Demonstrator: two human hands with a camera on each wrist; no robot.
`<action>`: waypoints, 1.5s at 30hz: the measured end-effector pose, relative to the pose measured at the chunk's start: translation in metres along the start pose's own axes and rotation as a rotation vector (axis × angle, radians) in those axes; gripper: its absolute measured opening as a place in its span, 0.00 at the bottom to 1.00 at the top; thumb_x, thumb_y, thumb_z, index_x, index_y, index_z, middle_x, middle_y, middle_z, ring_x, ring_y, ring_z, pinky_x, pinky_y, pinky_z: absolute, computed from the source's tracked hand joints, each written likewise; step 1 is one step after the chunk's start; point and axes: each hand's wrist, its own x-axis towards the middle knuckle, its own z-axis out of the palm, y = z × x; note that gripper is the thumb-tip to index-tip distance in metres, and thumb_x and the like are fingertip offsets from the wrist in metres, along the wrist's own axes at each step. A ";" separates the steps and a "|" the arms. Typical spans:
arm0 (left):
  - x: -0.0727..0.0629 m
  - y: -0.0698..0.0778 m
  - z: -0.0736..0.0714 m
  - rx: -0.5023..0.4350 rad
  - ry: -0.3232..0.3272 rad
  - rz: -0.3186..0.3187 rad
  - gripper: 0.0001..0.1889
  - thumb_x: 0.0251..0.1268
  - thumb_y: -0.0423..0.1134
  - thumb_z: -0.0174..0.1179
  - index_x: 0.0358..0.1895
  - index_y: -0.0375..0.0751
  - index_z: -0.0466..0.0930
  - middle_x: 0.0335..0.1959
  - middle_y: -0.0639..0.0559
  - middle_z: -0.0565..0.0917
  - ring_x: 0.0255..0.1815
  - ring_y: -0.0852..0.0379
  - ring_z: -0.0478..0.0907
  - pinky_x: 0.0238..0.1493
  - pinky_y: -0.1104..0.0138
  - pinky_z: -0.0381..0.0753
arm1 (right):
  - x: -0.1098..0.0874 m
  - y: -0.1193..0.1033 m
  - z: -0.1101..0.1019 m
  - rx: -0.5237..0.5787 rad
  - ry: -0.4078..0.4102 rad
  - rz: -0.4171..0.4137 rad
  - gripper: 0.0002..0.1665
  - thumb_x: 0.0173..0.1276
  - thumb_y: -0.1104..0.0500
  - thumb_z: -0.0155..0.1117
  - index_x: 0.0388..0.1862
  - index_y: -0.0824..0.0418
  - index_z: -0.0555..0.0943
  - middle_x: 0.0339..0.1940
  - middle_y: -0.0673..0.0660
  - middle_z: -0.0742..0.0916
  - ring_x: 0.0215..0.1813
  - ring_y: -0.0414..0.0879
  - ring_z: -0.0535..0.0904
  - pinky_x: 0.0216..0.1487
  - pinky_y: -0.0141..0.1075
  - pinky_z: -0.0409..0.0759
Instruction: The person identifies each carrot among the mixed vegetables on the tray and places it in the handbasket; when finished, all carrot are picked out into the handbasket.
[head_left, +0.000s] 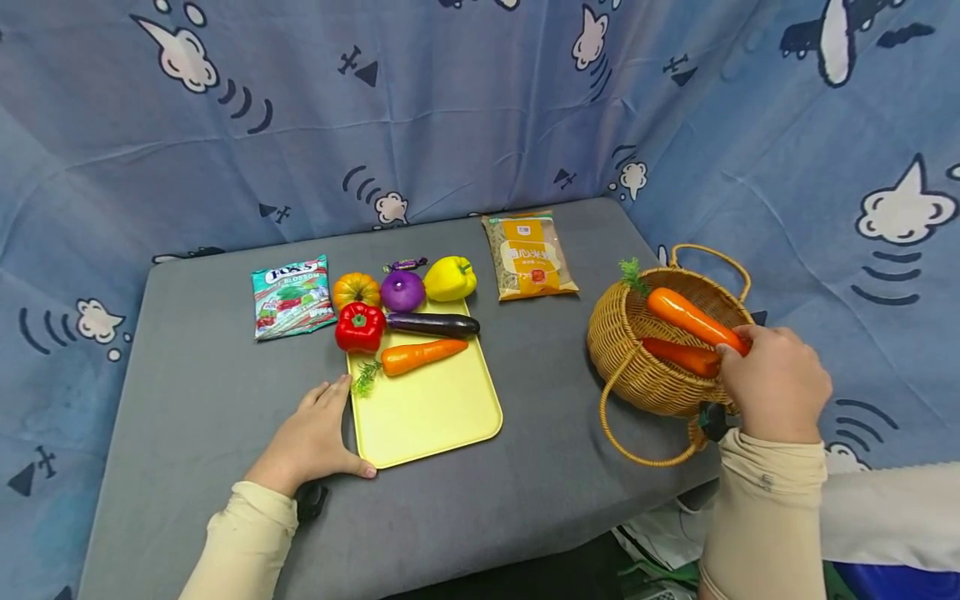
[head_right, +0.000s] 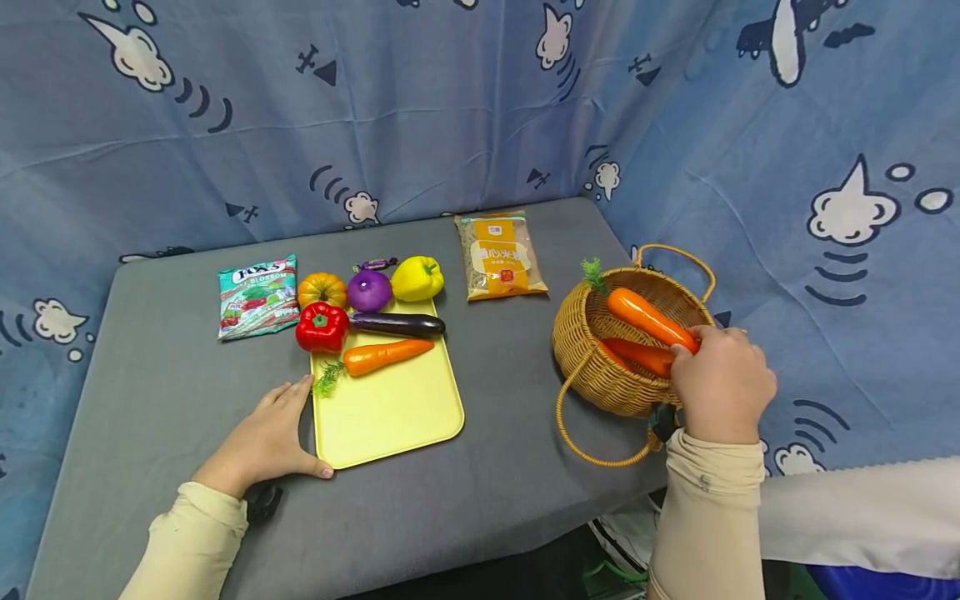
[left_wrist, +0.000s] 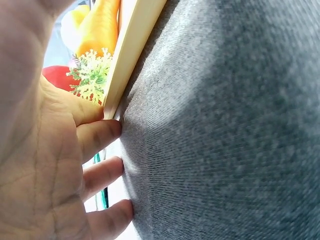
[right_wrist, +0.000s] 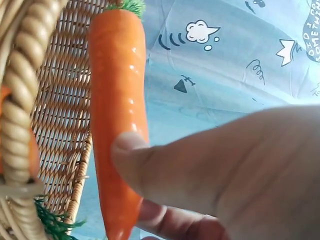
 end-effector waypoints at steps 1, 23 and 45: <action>0.000 0.000 0.000 0.001 0.000 0.000 0.82 0.32 0.72 0.84 0.85 0.26 0.48 0.83 0.30 0.59 0.81 0.26 0.53 0.72 0.33 0.67 | 0.001 0.001 0.001 -0.008 -0.010 -0.001 0.23 0.78 0.54 0.59 0.63 0.69 0.81 0.55 0.78 0.80 0.49 0.78 0.73 0.40 0.70 0.73; -0.001 0.001 -0.001 0.004 0.009 0.001 0.81 0.32 0.71 0.85 0.85 0.27 0.49 0.83 0.30 0.59 0.81 0.27 0.54 0.70 0.32 0.68 | 0.012 0.003 0.012 0.012 -0.006 0.060 0.15 0.71 0.63 0.57 0.52 0.69 0.82 0.42 0.76 0.78 0.47 0.76 0.64 0.48 0.72 0.49; -0.001 0.002 -0.001 -0.006 0.007 0.004 0.80 0.33 0.70 0.86 0.85 0.27 0.48 0.84 0.31 0.59 0.81 0.27 0.53 0.71 0.32 0.67 | 0.021 0.008 0.021 -0.041 -0.234 0.063 0.28 0.74 0.53 0.54 0.67 0.66 0.81 0.53 0.81 0.71 0.57 0.83 0.56 0.54 0.80 0.44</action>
